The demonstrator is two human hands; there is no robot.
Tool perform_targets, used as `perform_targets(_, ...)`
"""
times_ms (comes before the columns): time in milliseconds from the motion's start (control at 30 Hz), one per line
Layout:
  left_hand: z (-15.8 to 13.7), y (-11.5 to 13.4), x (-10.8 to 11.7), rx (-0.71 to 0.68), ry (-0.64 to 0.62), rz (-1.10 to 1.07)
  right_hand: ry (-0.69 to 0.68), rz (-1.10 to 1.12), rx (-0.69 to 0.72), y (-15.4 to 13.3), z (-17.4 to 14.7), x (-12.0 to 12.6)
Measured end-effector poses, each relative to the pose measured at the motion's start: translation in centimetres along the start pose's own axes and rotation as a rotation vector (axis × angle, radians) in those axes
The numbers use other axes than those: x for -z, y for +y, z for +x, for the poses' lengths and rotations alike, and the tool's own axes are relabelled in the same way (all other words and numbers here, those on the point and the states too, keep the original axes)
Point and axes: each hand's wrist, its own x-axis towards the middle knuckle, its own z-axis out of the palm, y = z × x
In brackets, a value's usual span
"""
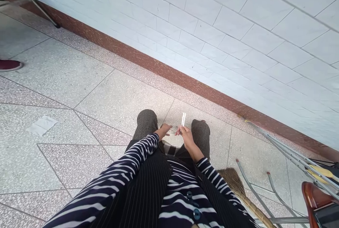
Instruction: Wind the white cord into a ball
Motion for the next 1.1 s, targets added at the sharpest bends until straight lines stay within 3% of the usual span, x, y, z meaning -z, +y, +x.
perform_targets(100, -0.7, 0.3, 0.0, 0.01, 0.058, 0.074, 0.021, -0.057, 0.027, 0.4, 0.7, -0.3)
perform_targets(233, -2.6, 2.1, -0.9, -0.141, 0.0, 0.077, 0.074, -0.175, 0.088, -0.3, 1.4, 0.5)
perform_targets(433, -5.5, 7.6, -3.1, -0.62, -0.256, 0.073, 0.121, -0.317, 0.196, -3.8, 2.7, 1.7)
perform_targets(567, -7.3, 11.0, -4.1, -0.682, -0.28, 0.023, 0.105, -0.349, 0.242, -6.0, 2.9, 1.6)
perform_targets(700, -9.4, 13.8, -3.6, -0.784, -0.287, -0.024, 0.14, -0.364, 0.318, -8.1, 1.7, 2.5)
perform_targets(800, -10.9, 15.8, -2.9, -0.842, -0.337, 0.036, 0.247, -0.394, 0.48, -10.5, -0.1, 3.8)
perform_targets(933, -12.7, 18.8, -2.3, -0.837, -0.39, 0.203, 0.354, -0.552, 0.779, -15.9, -2.9, 4.5)
perform_targets(1033, -14.6, 21.1, -2.0, -0.905, -0.388, 0.401, 0.291, -0.73, 0.973, -20.3, -4.4, 3.9)
perform_targets(1100, -16.1, 22.5, -1.9, -0.993, -0.35, 0.588, 0.215, -0.875, 1.031, -22.6, -4.7, 3.4)
